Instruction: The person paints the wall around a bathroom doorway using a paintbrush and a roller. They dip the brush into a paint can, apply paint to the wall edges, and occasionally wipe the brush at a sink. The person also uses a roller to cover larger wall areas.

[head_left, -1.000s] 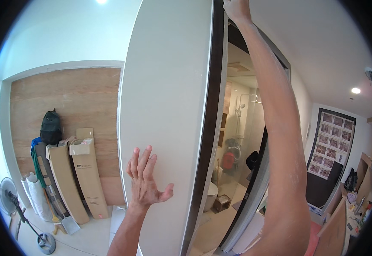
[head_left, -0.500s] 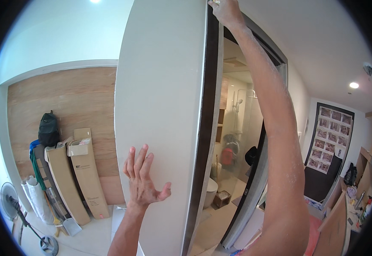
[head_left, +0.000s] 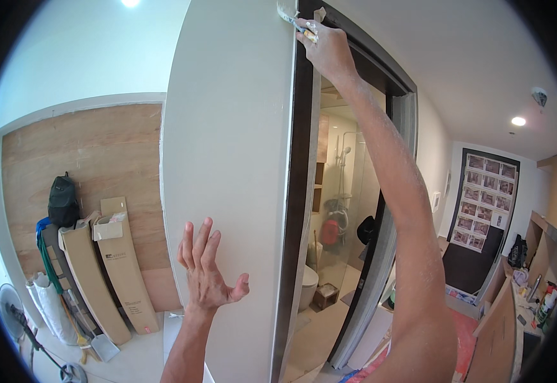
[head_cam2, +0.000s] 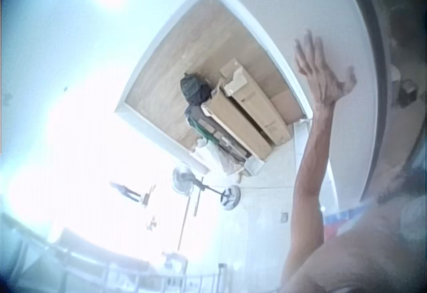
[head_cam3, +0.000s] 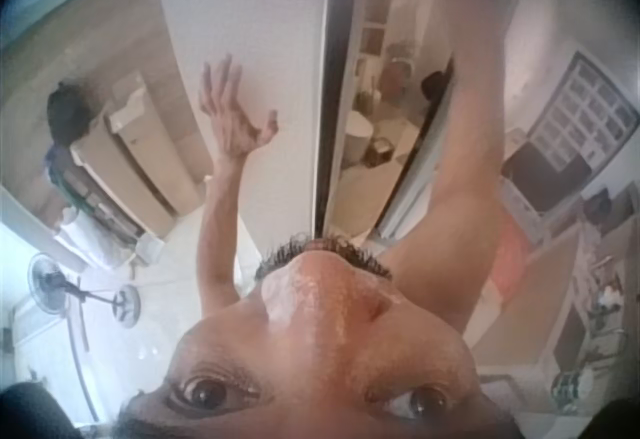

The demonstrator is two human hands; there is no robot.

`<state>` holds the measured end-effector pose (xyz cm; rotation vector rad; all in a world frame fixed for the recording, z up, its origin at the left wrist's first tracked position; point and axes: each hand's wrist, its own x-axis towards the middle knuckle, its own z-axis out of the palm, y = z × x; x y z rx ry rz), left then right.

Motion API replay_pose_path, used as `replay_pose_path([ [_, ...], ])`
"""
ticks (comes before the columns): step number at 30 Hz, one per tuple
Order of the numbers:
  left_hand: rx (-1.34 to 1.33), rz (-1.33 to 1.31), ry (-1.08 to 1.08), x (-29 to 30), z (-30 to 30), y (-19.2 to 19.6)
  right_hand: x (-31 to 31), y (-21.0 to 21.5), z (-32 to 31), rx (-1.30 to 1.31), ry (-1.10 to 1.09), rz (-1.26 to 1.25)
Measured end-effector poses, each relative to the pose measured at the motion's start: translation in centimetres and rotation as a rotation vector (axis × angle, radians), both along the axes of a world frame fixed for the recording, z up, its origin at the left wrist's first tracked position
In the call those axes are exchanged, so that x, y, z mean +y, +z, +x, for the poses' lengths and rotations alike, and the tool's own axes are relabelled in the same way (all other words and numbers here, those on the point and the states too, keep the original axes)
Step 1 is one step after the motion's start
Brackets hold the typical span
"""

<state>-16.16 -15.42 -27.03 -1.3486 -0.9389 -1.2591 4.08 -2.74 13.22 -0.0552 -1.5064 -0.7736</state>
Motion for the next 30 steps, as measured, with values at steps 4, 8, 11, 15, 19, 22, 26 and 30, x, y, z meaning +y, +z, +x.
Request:
replay_pose_path([
  [4,0.004,0.001,0.000,0.1,0.0,0.0,-0.7,-1.4,0.4,-0.018,-0.003,-0.044],
  [8,0.003,-0.034,0.003,-0.2,-0.1,-0.1,-1.7,-2.7,0.5,-0.007,0.003,-0.101],
  [11,-0.003,-0.039,0.004,-0.1,0.0,-0.2,-1.8,-3.5,0.8,-0.015,-0.003,-0.120],
  [15,-0.005,-0.041,-0.002,-0.3,0.1,-0.2,-1.8,-4.3,1.2,-0.045,-0.036,-0.077],
  [19,-0.008,-0.038,-0.003,-0.2,0.0,-0.2,-2.6,-6.1,1.4,-0.068,-0.019,-0.167],
  [22,-0.006,-0.035,-0.009,-0.2,0.0,-0.2,-2.8,-7.6,1.7,-0.083,-0.011,-0.165],
  [26,-0.005,-0.033,-0.012,-0.1,0.1,-0.1,-3.8,-9.8,2.4,-0.114,-0.025,-0.253],
  [30,-0.006,-0.034,-0.015,-0.1,0.1,-0.1,-3.4,-11.4,2.6,-0.149,0.016,-0.297],
])
